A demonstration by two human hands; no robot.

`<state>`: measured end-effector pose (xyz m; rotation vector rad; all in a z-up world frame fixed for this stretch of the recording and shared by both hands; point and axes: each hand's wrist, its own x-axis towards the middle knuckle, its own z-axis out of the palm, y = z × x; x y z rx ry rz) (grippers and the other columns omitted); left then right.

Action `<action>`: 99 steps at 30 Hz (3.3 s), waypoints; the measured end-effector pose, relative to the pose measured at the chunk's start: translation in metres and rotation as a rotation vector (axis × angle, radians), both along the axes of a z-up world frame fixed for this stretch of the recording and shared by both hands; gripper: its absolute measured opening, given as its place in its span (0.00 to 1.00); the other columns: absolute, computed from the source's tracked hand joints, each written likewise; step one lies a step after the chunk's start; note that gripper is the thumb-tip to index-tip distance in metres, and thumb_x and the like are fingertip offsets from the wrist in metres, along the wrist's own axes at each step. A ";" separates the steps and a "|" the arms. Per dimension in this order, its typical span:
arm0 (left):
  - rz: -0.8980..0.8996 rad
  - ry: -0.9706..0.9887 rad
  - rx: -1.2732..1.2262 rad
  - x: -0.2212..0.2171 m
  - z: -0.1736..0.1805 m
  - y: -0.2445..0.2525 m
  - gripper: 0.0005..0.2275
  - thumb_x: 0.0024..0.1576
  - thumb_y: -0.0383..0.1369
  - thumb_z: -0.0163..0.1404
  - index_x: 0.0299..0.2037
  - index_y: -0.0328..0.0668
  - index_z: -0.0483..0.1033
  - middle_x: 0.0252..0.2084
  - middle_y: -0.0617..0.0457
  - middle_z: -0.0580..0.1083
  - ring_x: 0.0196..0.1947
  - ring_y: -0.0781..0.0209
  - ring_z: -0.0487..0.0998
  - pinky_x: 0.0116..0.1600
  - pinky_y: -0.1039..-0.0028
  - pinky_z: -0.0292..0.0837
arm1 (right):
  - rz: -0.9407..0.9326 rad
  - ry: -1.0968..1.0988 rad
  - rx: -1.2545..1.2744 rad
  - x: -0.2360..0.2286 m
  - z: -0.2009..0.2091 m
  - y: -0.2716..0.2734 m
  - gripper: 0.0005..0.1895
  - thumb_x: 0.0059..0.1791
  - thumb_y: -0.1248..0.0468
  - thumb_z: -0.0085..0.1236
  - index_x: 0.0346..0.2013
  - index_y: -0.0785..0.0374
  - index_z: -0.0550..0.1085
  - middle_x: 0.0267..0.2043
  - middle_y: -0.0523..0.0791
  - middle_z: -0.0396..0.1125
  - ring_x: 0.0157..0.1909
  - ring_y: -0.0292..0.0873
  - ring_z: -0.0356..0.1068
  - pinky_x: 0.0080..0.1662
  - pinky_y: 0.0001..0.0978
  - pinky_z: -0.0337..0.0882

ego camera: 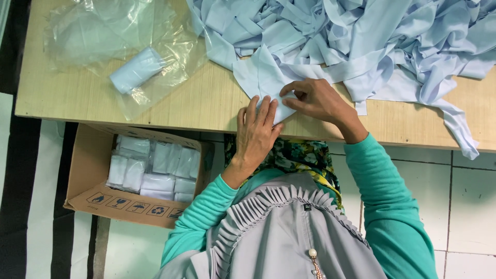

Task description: Folding, rolling, and placing fabric strips into small plastic bags

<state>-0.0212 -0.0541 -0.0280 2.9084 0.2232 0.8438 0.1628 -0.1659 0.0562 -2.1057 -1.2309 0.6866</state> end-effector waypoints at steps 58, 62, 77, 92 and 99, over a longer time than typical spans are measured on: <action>-0.057 -0.197 -0.164 0.012 -0.001 0.035 0.16 0.64 0.38 0.54 0.61 0.46 0.75 0.51 0.51 0.77 0.49 0.59 0.78 0.53 0.68 0.64 | 0.119 -0.558 0.417 -0.008 -0.044 -0.006 0.22 0.44 0.61 0.71 0.53 0.52 0.78 0.57 0.46 0.70 0.58 0.52 0.66 0.55 0.44 0.66; -0.027 -0.197 -0.266 0.023 0.005 0.045 0.14 0.65 0.39 0.53 0.59 0.48 0.75 0.41 0.56 0.77 0.39 0.62 0.77 0.49 0.71 0.65 | 0.092 -0.356 0.439 0.000 -0.042 0.005 0.16 0.49 0.62 0.67 0.51 0.59 0.79 0.53 0.50 0.71 0.55 0.55 0.69 0.54 0.46 0.69; 0.041 -0.210 -0.933 0.020 0.016 0.079 0.12 0.67 0.36 0.50 0.57 0.43 0.75 0.39 0.49 0.74 0.33 0.57 0.80 0.36 0.72 0.74 | -0.154 -0.143 0.130 0.018 -0.028 0.049 0.13 0.56 0.60 0.60 0.51 0.63 0.75 0.23 0.52 0.66 0.26 0.53 0.69 0.33 0.44 0.67; -0.146 -0.321 -2.115 0.024 0.075 0.037 0.09 0.68 0.33 0.49 0.51 0.34 0.68 0.31 0.63 0.64 0.31 0.79 0.66 0.45 0.82 0.68 | -0.297 0.410 0.216 -0.005 -0.026 0.061 0.15 0.54 0.59 0.61 0.46 0.70 0.77 0.18 0.50 0.70 0.18 0.40 0.69 0.26 0.30 0.68; -0.125 -0.629 -1.964 0.021 0.091 0.049 0.07 0.66 0.31 0.53 0.46 0.35 0.73 0.37 0.62 0.69 0.44 0.74 0.70 0.54 0.75 0.72 | -0.262 0.380 0.302 -0.024 -0.028 0.085 0.18 0.56 0.55 0.61 0.47 0.70 0.76 0.27 0.53 0.74 0.27 0.40 0.72 0.31 0.30 0.72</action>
